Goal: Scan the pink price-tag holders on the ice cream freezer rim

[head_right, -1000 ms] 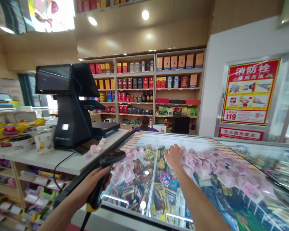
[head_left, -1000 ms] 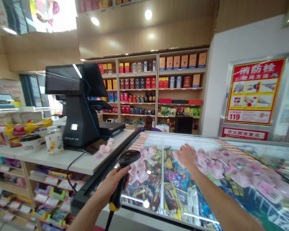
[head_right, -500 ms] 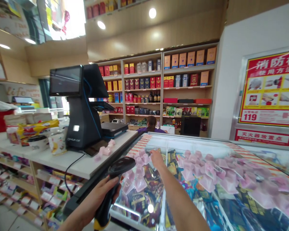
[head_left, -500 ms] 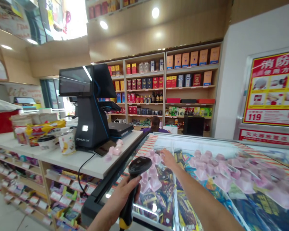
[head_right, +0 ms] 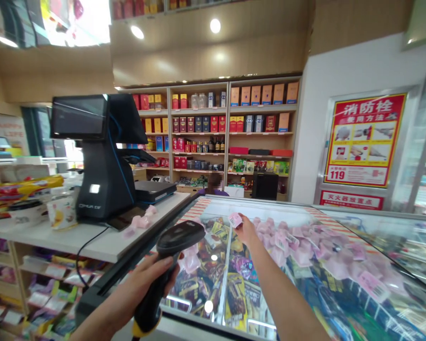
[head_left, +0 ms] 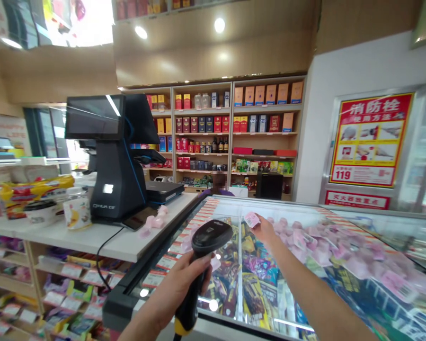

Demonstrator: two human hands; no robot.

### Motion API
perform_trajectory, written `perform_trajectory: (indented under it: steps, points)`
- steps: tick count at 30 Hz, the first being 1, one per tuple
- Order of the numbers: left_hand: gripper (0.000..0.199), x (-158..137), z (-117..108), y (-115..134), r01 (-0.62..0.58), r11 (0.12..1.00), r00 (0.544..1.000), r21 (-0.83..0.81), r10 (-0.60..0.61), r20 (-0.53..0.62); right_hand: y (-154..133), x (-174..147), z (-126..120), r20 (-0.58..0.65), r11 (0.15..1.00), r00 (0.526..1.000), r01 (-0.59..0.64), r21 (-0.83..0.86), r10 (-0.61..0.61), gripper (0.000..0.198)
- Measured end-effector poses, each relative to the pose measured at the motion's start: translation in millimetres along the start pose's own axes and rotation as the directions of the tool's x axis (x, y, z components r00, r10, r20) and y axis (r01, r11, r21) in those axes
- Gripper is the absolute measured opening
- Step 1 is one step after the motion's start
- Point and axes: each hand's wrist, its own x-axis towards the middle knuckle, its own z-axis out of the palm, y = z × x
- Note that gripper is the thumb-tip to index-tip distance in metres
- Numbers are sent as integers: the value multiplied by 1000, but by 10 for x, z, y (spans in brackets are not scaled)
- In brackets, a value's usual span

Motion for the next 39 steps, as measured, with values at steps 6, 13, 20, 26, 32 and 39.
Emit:
perform_trajectory:
  steps: [6,13,20,26,32,39]
  points:
    - [27,-95,166,59,-7,998,999,68,4,44,-194,14,-175,-21,999,999,34,-10,-34,2]
    - [28,-3,247,28,-33,990,998,140,26,49,-229,-18,-205,2,993,997,74,-94,-74,9]
    - [27,136,56,10,-16,994,1000,110,16,3,-153,13,-264,55,677,914,336,-654,-401,21]
    - [29,157,-224,-76,6,995,989,101,9,-146,31,33,-231,423,-102,834,416,-904,-355,27]
    - [30,114,-375,-117,9,998,979,63,4,-206,104,-51,-173,456,-361,865,364,-859,-212,27]
    - [29,56,-529,-172,13,998,971,57,1,-238,479,-31,395,609,-109,752,603,-790,-254,35]
